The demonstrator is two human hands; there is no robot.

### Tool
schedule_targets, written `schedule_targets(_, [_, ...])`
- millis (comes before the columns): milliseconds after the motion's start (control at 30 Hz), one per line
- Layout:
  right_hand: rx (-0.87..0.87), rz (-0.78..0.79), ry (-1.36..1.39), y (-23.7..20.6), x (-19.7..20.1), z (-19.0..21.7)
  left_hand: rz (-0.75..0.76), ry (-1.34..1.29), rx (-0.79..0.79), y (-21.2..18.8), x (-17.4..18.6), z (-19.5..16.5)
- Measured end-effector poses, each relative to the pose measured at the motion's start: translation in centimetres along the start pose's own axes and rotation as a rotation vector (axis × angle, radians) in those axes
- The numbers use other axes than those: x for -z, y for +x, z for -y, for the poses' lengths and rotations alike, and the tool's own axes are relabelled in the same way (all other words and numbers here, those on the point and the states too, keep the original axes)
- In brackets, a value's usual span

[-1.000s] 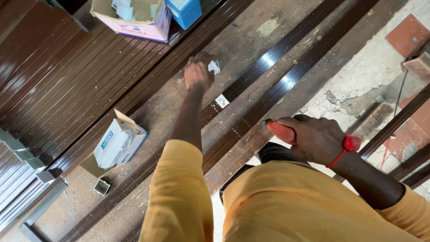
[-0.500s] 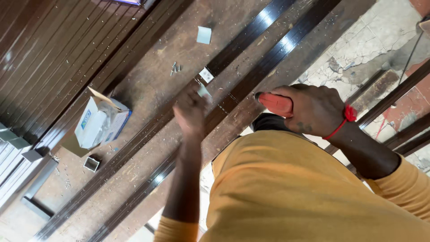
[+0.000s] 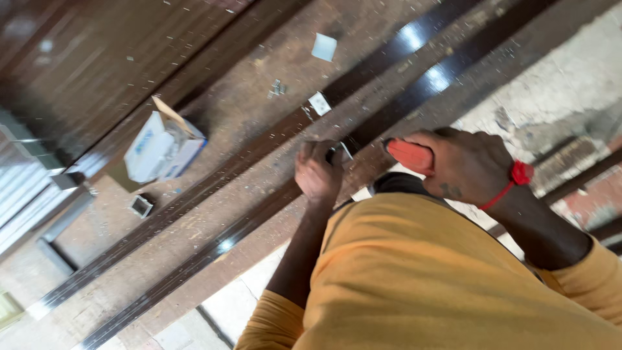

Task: The person places small metal brackets onto long metal bars and uses a corded electric drill to drive screws through the brackets into the bars. The person repeats this process for several brackets along the bars.

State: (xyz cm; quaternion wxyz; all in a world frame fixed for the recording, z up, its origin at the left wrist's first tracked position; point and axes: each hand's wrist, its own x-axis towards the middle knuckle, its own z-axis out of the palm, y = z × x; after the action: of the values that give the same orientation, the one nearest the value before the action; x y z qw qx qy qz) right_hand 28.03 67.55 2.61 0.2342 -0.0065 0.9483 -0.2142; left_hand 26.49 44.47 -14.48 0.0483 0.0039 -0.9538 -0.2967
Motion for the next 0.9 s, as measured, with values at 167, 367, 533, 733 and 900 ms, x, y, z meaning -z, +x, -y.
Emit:
schedule_targets(167, [-0.067, 0.027, -0.049, 0.0, 0.4, 0.5, -0.131, -0.133, -0.029, 2.9, 1.1, 2.6])
schedule_targets(367, [-0.091, 0.040, -0.094, -0.3, 0.3, 1.0, 0.016, -0.025, 0.123, 15.2, 2.5, 8.2])
schedule_targets(533, [-0.134, 0.050, -0.101, -0.5, 0.5, 1.5, 0.306, 0.149, 0.131, 18.6, 2.6, 9.1])
schedule_targets(733, [-0.155, 0.019, -0.058, -1.1, 0.4, 1.6, 0.355, 0.172, 0.141, 18.2, 2.9, 8.6])
schedule_targets(900, [-0.194, 0.048, -0.062, -1.0, -0.4, 1.4, 0.179, -0.425, 0.333, 18.8, 2.6, 9.3])
